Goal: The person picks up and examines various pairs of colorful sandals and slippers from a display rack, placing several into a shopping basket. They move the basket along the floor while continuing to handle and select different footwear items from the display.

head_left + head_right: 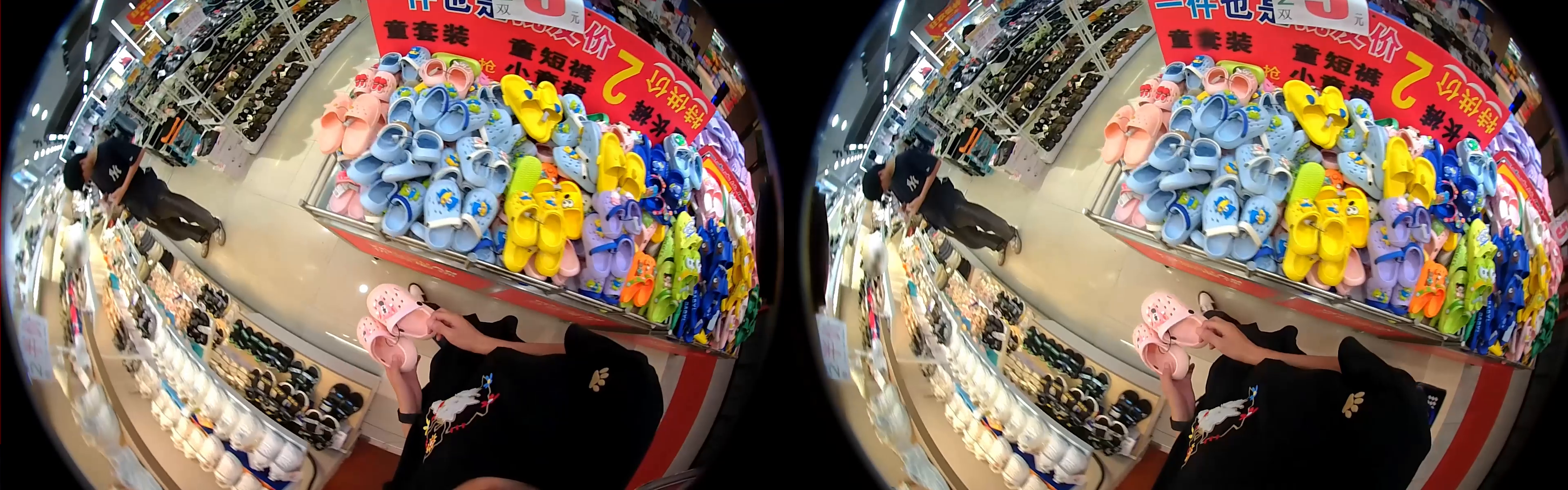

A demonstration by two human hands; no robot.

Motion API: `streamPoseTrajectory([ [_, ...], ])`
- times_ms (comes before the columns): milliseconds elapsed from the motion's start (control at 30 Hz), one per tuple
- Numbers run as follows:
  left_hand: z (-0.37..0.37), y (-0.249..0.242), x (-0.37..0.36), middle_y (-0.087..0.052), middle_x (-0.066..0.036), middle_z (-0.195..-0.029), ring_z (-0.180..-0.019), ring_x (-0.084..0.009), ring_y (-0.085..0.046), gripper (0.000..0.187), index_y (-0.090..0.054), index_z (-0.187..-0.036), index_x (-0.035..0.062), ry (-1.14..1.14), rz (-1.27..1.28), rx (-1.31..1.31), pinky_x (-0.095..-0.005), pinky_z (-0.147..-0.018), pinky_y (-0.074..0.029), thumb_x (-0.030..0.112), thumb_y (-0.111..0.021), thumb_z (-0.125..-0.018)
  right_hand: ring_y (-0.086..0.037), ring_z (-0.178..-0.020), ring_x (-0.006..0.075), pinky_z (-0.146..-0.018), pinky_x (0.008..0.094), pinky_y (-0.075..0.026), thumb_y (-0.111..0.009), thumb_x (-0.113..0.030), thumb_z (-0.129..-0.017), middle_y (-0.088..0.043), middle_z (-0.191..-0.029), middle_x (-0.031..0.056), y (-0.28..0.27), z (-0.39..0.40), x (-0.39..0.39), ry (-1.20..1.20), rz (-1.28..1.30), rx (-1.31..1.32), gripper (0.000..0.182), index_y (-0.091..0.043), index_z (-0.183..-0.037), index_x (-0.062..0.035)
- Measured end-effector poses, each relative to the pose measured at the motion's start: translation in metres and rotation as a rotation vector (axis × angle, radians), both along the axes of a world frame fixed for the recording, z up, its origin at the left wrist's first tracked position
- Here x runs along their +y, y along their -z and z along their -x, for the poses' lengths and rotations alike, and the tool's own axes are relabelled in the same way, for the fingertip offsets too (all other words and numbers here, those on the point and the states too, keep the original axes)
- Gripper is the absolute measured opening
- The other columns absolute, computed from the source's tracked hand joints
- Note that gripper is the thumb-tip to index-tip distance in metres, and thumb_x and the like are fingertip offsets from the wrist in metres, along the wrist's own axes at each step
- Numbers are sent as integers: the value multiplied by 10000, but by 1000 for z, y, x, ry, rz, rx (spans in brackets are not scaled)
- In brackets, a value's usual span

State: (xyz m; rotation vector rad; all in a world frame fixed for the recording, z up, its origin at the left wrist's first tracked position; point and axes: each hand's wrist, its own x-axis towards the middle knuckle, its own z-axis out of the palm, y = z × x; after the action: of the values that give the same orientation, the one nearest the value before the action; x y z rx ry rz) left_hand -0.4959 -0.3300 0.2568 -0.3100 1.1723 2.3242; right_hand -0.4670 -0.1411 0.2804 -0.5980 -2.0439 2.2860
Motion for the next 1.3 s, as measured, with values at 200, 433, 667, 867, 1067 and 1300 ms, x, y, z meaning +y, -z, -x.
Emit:
streamPoseTrajectory([
  [200,150,-37,0,-362,-114,-1352,-1166,-256,-439,585,-238,-1387,60,105,125,113,-387,-876,-437,268,-517,-917,-516,-706,90,-644,236,-434,-451,-223,-961,-506,-811,33,-34,135,16,56,160,136,256,-547,-871,-4],
  [433,321,-96,98,-497,-98,-1127,-852,-170,-541,499,-307,-1312,53,400,403,496,-288,-635,-447,233,-542,-911,-499,-671,84,-630,223,-433,-481,-214,-949,-539,-864,25,-55,237,87,337,196,273,213,-557,-945,-14],
  [667,431,-120,223,-529,-118,-1130,-944,-191,-583,467,-331,-1288,11,540,328,740,-282,-699,-512,242,-520,-928,-495,-660,72,-613,217,-439,-482,-195,-937,-551,-846,4,-92,304,153,620,17,348,176,-553,-970,-37],
  [867,554,-123,334,-560,-89,-1100,-860,-155,-606,389,-379,-1271,40,925,287,664,-257,-658,-529,204,-483,-933,-515,-631,75,-587,215,-440,-471,-169,-913,-552,-827,-4,-99,384,219,754,-22,284,167,-568,-994,-59],
  [1067,656,-119,451,-594,-74,-968,-742,-130,-599,309,-457,-1175,45,1159,319,699,-248,-612,-521,217,-496,-920,-563,-703,115,-658,255,-462,-492,-250,-892,-567,-881,-3,-92,468,296,906,73,143,178,-579,-994,-133],
  [1300,740,-5,560,-625,-199,-850,-761,-315,-631,394,-533,-1030,-24,1145,594,1330,-403,-650,-501,280,-592,-786,-609,-784,142,-638,241,-465,-498,-227,-898,-621,-981,32,-83,486,327,1055,-126,-42,255,-614,-1083,-94],
])
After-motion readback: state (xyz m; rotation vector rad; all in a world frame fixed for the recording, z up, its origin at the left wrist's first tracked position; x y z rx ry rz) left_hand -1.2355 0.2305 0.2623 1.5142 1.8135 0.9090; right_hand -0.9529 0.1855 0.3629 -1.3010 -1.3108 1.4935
